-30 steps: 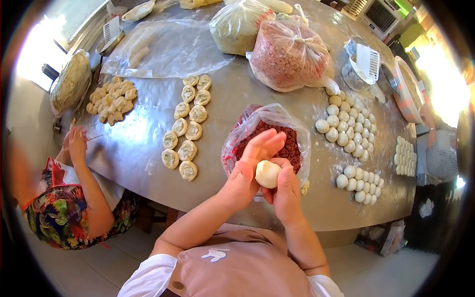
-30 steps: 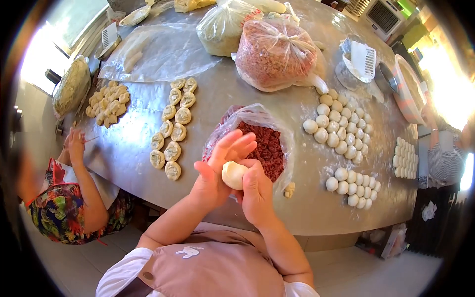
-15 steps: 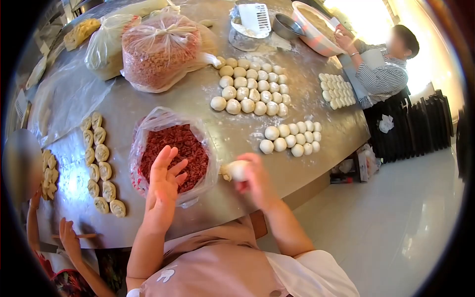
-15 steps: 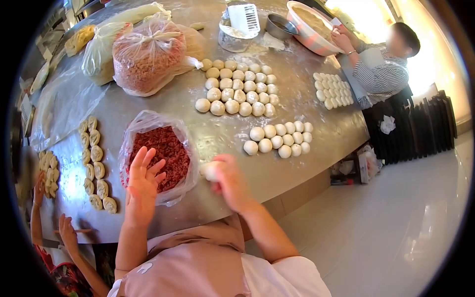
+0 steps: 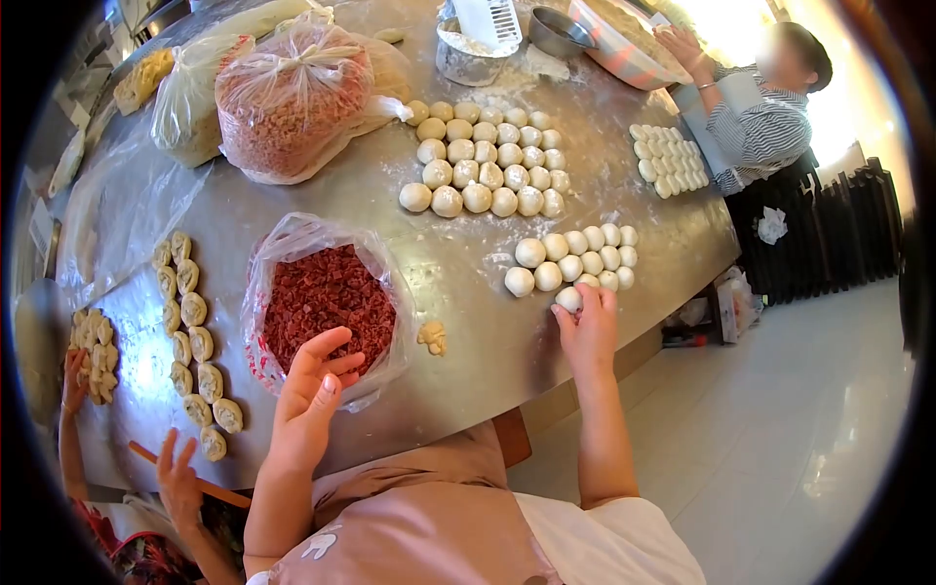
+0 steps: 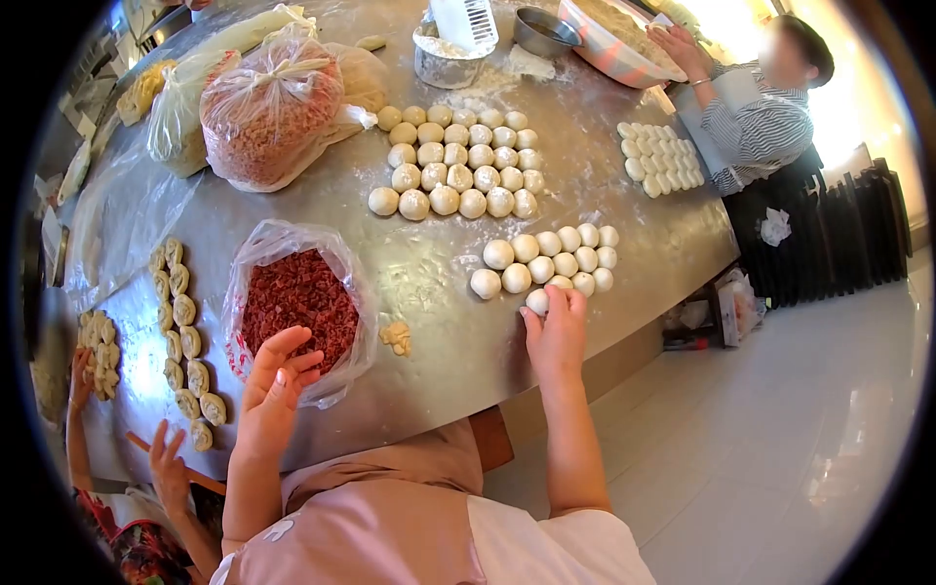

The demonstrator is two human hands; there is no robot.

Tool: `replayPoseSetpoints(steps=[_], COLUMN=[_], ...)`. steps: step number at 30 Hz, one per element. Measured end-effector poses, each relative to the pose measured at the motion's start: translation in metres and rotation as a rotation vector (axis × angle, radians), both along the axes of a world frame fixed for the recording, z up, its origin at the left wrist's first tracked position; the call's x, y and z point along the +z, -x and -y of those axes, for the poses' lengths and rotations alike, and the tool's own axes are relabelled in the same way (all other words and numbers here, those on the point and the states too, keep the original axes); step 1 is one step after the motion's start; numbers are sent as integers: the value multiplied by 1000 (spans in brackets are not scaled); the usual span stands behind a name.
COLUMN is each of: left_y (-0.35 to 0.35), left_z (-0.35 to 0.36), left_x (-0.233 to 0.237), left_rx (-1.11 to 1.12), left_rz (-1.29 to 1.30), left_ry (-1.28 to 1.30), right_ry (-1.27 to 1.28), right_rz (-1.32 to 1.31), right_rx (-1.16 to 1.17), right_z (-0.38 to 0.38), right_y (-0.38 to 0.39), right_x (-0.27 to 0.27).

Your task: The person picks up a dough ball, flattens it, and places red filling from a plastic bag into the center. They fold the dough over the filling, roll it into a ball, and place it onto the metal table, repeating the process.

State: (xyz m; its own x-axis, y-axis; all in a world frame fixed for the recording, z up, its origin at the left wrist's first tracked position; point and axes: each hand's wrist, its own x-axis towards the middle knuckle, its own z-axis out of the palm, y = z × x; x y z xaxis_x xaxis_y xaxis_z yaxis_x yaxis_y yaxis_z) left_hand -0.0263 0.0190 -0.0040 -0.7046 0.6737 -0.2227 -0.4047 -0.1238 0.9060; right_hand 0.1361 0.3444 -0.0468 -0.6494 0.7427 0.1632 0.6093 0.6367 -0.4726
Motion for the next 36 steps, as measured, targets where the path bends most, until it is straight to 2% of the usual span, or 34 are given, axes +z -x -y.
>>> replayPoseSetpoints(steps=[4, 13, 17, 20, 23, 26, 31, 36], left_y=[-1, -7, -9, -9, -11, -19, -25, -21], left_z=[6, 14, 50, 97, 130, 151, 146, 136], left_x=[-1, 0, 0, -21, -30, -34, -37, -34], left_rx=[-7, 4, 226, 506, 683, 744, 718, 690], left_rz=[-9, 7, -135, -119, -31, 6, 50, 36], left_ry=[23, 44, 102, 118, 86, 99, 72, 32], right_ry=[-8, -141, -94, -71, -59, -59, -134, -184], right_rz=[-48, -20, -142, -192, -222, -200, -246, -288], right_rx=[-36, 38, 28, -34, -145, -246, -166, -189], right_z=[-2, -5, 15, 36, 39, 25, 10, 10], right_y=[2, 0, 3, 7, 9, 2, -4, -2], right_x=[-6, -25, -1, 9, 4, -7, -27, -32])
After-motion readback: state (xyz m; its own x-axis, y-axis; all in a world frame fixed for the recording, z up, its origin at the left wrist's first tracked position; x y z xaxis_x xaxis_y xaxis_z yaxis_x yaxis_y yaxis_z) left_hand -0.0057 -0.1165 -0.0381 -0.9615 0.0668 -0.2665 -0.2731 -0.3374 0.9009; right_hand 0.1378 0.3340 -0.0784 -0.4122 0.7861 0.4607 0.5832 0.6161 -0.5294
